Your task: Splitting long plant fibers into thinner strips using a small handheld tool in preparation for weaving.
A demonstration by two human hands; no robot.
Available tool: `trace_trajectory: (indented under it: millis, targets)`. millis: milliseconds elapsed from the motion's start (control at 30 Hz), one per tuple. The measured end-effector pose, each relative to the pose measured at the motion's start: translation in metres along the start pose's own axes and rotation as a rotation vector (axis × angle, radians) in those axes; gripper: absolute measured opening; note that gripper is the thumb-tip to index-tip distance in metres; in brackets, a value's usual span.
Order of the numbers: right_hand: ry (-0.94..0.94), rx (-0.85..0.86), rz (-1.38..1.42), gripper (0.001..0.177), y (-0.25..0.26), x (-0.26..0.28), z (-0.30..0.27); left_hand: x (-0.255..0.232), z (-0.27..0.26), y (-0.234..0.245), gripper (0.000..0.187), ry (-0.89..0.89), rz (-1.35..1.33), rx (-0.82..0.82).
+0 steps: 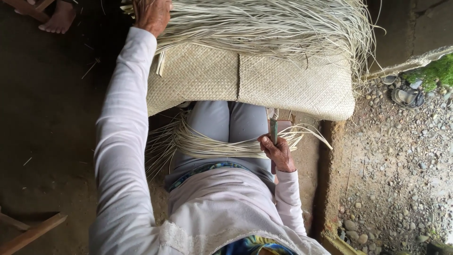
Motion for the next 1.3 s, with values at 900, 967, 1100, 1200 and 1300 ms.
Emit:
trace_trajectory:
  millis: [900,967,1100,1200,1300]
  targets:
    - [-0.014,0.009,-0.039,0.025,0.003,-0.007,0.002,0.023,-0.057,-0.043,0.03,0.255,-0.403,0.02]
    - [-0.011,0.017,-0.028,0.026,0.001,-0.007,0.001,0.015,-0.051,-0.009,0.028,0.117,-0.148,0.026]
    - [-0.047,0.004,-0.002,0.025,-0.001,-0.006,0.002,0.007,-0.039,0.033,0.039,-0.011,0.106,0.127]
    - [-0.04,-0.009,-0.025,0.026,-0.001,-0.007,0.002,-0.006,-0.035,0.072,0.036,0.158,-0.055,0.383]
    - [-0.046,0.005,-0.041,0.027,-0.006,-0.001,0.001,-0.004,-0.039,0.081,0.039,0.082,-0.075,0.256]
Point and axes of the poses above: each hand's wrist, its own z-axis towards the middle knuckle, its own y-axis out of the back of the hand, x = y × z, the point moved 1 cm from there along z, towards the middle knuckle, and after that the axes turned 13 degrees about z, right-handed, at the moved point
